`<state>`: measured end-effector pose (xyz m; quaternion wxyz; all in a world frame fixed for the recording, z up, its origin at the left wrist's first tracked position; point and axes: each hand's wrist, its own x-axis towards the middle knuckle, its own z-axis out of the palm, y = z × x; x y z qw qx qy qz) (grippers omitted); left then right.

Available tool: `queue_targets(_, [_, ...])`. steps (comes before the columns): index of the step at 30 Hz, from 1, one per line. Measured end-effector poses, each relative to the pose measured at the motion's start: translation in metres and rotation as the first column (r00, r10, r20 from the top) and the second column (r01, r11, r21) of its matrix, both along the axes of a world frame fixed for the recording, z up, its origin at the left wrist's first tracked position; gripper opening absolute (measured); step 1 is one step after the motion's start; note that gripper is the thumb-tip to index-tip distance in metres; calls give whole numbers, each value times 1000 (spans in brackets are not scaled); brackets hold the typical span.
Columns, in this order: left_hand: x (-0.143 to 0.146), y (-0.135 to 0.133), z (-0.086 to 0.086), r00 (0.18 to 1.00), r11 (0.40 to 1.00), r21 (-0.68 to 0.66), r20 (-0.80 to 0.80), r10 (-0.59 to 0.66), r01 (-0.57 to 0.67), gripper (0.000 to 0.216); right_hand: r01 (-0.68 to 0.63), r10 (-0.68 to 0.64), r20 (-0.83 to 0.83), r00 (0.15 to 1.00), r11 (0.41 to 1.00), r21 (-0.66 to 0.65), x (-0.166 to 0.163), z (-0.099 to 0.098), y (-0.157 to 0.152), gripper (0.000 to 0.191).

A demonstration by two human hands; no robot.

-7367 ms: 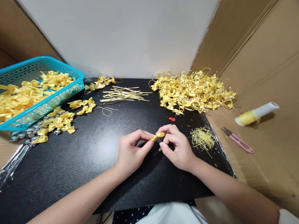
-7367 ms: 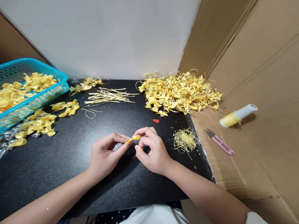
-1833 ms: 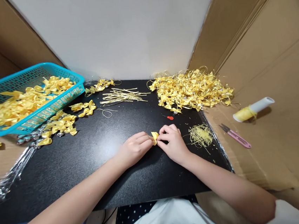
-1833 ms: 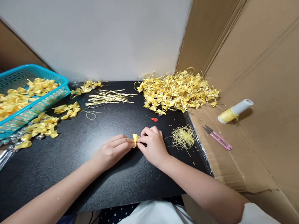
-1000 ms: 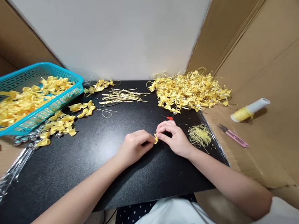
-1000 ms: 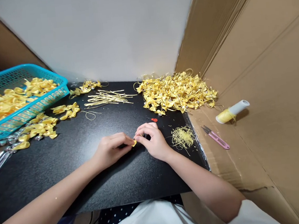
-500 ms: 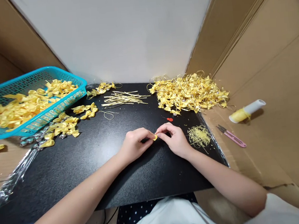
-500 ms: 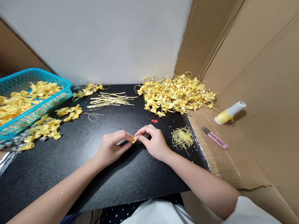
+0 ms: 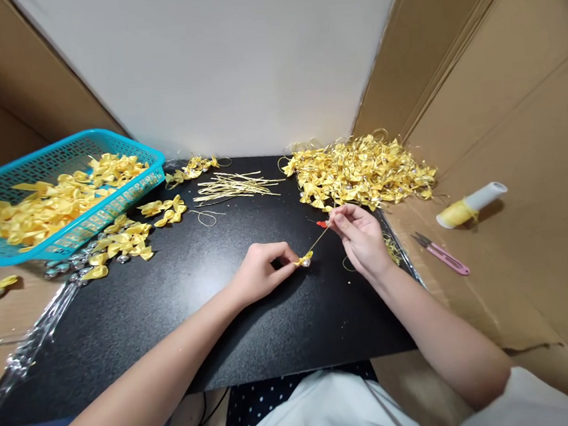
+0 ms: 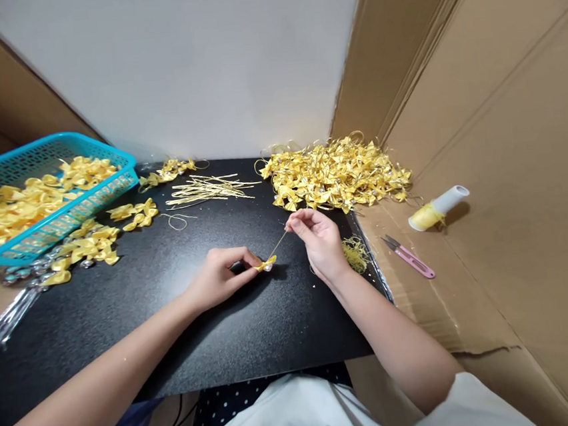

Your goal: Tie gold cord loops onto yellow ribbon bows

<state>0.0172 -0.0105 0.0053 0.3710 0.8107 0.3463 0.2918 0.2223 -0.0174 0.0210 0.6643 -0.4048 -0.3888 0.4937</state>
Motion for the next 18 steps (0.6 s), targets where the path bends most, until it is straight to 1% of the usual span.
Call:
queue_targets(2, [2,-3,1,995,982,-188,96,11,7,14,0,-1,-12,1000,999,-40,1,-1,2,38])
queue_targets(4, [4,-5,0,976,926,-372,215,24,59,21,-6,4,-16,1000,997,-83,1,-4,4,37])
queue_targets(6, [7,-7,-1,954,858,-501,297,48,113,25,-22,20,-22,1000,993,-116,0,-7,5,35])
queue_targets(10, [11,-10,-2,916,746,-654,364,166,125,23,-58,50,-51,997,985,-160,-1,-9,4,35])
queue_targets(14, [13,-12,-2,848,614,-773,425,316,159,24,-66,53,-72,996,979,-192,-3,-12,3,35])
queue_targets(16, [14,-14,-2,818,579,-796,447,361,179,24,-62,44,-88,995,977,-205,-4,-14,3,35])
queue_targets(18, [15,-15,-3,804,574,-800,452,387,174,30,-61,38,-104,994,973,-224,-5,-17,3,36])
